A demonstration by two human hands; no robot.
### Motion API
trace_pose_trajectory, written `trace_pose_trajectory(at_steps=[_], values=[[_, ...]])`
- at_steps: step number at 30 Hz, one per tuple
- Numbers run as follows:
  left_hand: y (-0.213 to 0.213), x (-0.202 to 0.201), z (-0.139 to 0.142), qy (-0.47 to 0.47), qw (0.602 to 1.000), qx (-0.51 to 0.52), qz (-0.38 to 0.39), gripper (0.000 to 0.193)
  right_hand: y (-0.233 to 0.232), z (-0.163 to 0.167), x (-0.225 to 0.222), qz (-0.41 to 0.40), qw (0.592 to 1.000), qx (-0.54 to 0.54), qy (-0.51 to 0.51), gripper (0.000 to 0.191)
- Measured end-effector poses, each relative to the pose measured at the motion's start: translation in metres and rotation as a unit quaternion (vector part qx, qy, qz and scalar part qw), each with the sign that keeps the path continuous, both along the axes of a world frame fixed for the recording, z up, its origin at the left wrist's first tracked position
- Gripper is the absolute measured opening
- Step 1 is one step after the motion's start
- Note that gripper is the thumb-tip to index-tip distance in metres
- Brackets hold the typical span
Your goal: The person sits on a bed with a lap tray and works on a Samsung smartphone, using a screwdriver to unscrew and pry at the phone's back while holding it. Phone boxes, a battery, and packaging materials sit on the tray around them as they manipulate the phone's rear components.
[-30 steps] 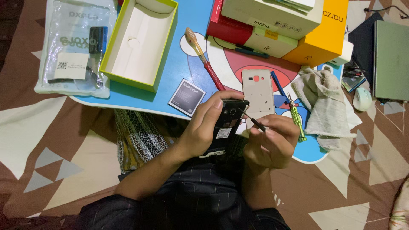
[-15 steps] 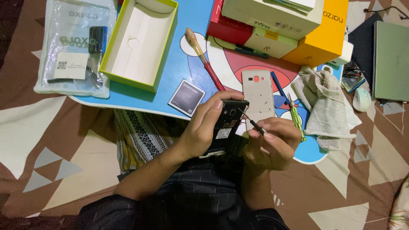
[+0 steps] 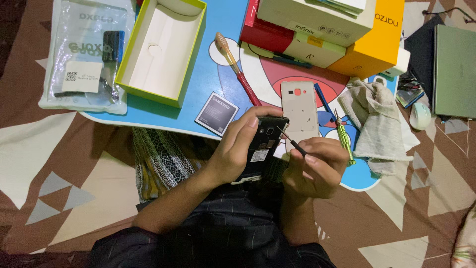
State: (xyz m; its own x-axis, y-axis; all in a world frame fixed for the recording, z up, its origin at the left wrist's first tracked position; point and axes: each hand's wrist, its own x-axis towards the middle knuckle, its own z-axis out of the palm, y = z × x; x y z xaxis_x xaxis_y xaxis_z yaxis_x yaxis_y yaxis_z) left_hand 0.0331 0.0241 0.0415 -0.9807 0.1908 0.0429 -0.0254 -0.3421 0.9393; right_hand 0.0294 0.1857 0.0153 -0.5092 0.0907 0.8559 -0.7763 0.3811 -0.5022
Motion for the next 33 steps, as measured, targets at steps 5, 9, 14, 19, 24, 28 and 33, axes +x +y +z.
trace_pose_trajectory(at_steps=[5, 9, 14, 19, 24, 28, 33], values=[[0.001, 0.000, 0.001, -0.009, 1.000, 0.025, -0.003, 0.046, -0.003, 0.001, 0.000, 0.020, 0.998, -0.055, -0.025, 0.030], [0.001, -0.001, 0.001, -0.012, 0.999, 0.032, -0.004, 0.046, -0.005, 0.008, 0.004, -0.004, 0.999, -0.022, -0.034, 0.023], [0.000, 0.000, 0.002, -0.006, 1.000, 0.028, -0.001, 0.046, -0.002, 0.011, 0.000, -0.001, 1.000, 0.020, 0.003, 0.029], [0.000, -0.001, 0.001, -0.006, 1.000, 0.026, 0.002, 0.047, -0.006, 0.004, 0.002, 0.034, 0.997, -0.072, -0.023, 0.031], [0.001, -0.002, 0.001, -0.008, 1.000, 0.013, -0.001, 0.047, -0.003, 0.005, -0.004, 0.014, 1.000, -0.007, 0.020, 0.027], [0.002, -0.002, 0.002, -0.002, 1.000, 0.021, 0.000, 0.046, 0.000, 0.009, -0.002, 0.004, 0.999, 0.032, 0.020, 0.031], [0.001, -0.001, 0.003, -0.007, 1.000, 0.027, 0.000, 0.046, 0.000, 0.004, -0.004, 0.038, 0.999, -0.023, 0.016, 0.033]])
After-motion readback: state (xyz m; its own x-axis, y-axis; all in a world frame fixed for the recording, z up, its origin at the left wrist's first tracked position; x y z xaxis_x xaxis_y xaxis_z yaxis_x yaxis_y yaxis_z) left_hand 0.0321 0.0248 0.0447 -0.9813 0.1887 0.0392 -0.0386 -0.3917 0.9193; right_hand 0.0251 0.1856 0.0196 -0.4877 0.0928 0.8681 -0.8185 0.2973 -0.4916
